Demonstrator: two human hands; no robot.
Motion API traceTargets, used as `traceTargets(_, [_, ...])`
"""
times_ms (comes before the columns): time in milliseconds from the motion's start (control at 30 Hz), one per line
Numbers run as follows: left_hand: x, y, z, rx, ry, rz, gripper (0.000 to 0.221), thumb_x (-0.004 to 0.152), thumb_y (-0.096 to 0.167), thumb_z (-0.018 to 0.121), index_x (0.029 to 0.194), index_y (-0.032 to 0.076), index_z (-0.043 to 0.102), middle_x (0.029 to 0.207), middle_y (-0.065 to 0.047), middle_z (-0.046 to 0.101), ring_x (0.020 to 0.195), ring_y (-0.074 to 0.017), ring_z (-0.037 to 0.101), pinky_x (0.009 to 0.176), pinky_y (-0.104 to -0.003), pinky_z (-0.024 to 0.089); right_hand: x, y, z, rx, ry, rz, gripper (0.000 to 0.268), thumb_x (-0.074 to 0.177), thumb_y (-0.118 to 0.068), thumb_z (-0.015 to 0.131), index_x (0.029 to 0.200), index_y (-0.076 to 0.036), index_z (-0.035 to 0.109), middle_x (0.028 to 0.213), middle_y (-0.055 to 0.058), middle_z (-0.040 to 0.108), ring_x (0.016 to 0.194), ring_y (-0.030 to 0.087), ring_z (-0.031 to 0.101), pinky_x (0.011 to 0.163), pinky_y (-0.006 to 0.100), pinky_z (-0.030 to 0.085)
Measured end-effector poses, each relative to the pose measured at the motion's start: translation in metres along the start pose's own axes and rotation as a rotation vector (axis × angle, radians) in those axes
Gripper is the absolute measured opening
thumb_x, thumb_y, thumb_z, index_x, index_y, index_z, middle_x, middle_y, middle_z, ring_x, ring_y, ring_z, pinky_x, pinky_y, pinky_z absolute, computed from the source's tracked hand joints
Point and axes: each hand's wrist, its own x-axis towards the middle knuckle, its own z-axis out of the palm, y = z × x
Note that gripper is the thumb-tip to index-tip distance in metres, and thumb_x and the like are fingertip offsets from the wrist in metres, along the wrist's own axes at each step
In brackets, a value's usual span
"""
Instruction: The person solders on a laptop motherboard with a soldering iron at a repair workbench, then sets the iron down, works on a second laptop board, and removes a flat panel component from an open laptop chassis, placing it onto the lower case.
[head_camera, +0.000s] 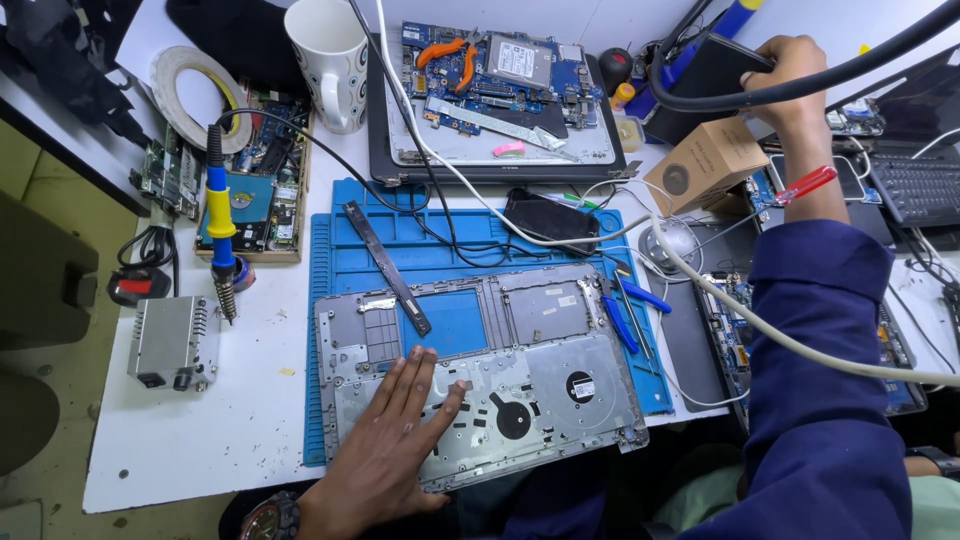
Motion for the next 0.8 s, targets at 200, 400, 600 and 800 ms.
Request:
traceTargets(200, [0.002,-0.001,0.0,-0.007,0.0,-0.012,0.195,0.023,0.128,0.073,0.166,0.015,0.004,0.171,-0.031,-0.006,0.16,-0.0411,-0.005,0.13,-0.044,-0.001,0.008,0.007,0.002,-0.26,-0.017,-0.126,0.027,0.086,-0.003,0.069,0.11,0.002,0.079,0.1,0.025,0.073,0.088,0.044,0.068,0.074,0.053,0.057])
traceTargets(400, [0.001,-0.001,0.002,-0.018,-0.001,-0.009,0.195,0.022,0.127,0.075,0.166,0.015,0.005,0.171,-0.031,-0.007,0.16,-0.0411,-0.005,0.13,-0.044,-0.001,-0.004,-0.015,-0.009,-0.259,-0.092,-0.126,0.027,0.085,0.003,0.062,0.107,0.003,0.078,0.092,0.028,0.074,0.082,0.048,0.069,0.074,0.055,0.059])
traceTargets(600, [0.002,-0.002,0.0,-0.002,-0.006,-0.009,0.197,0.021,0.128,0.075,0.166,0.015,0.003,0.171,-0.031,-0.006,0.16,-0.0412,-0.005,0.13,-0.045,-0.001,-0.011,-0.017,0.008,-0.447,0.02,-0.248,0.018,0.087,-0.004,0.063,0.1,0.001,0.075,0.099,0.022,0.066,0.092,0.041,0.061,0.064,0.048,0.058])
traceTargets(800, [0.001,-0.001,0.001,0.017,-0.01,-0.001,0.197,0.024,0.13,0.072,0.167,0.015,0.003,0.171,-0.03,-0.004,0.16,-0.0408,-0.004,0.13,-0.044,0.0,-0.027,-0.021,0.007,-0.64,0.196,-0.366,0.014,0.079,-0.005,0.07,0.093,-0.005,0.066,0.099,0.014,0.057,0.081,0.035,0.059,0.048,0.04,0.055])
